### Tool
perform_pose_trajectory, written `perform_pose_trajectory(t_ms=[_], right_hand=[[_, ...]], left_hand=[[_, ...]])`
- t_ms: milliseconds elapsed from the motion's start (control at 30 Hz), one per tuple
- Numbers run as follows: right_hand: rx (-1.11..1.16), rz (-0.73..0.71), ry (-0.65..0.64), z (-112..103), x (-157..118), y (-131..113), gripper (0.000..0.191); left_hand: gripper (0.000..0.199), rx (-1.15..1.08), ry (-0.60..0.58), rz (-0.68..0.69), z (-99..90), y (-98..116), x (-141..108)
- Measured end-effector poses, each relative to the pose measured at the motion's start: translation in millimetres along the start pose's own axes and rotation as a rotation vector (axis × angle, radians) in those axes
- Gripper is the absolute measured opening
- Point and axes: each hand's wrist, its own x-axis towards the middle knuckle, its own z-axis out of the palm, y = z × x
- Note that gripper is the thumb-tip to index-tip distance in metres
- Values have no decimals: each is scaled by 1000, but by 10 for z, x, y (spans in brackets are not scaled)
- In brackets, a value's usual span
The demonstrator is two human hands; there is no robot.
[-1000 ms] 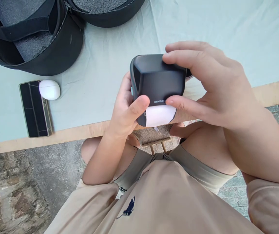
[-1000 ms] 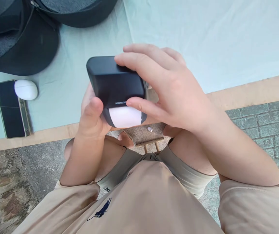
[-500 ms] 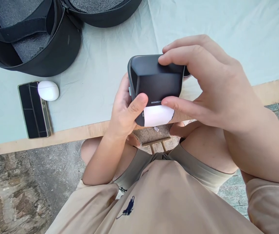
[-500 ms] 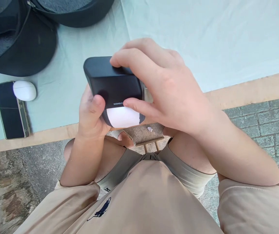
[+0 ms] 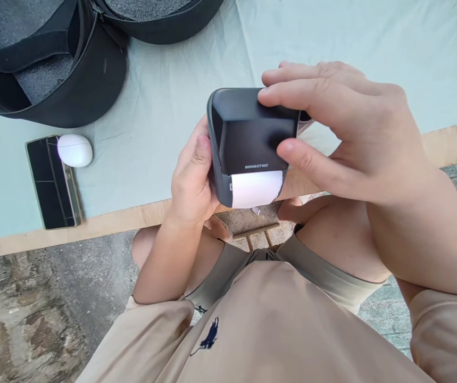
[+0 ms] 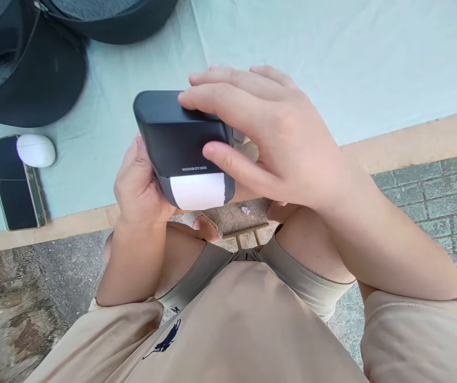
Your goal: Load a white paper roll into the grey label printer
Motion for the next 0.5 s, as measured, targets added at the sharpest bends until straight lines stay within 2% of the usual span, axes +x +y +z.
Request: perform_pose_trajectory(t_ms=[100,167,267,367,433,500], right_hand=[[-78,-14,-48,-20,-15,16,55],[-102,-26,-38,-30,-17,30,61],[-120,-55,-8,-35,1,42,61],[-124,-58,-38,-50,27,30,56],[-121,-51,15,-71,30,10,50],[-96,25,134,-82,16,-9,45]], left_hand=[[38,-18,-15,-36,5,14,10],[34,-72,-38,-36,9,12,19],[32,-165,-33,-33,26,0,26],[33,-180,-5,-43,49,7,23],[35,-182,-34,-34,53,16,21],[35,-163,-87,-11,40,17,23]])
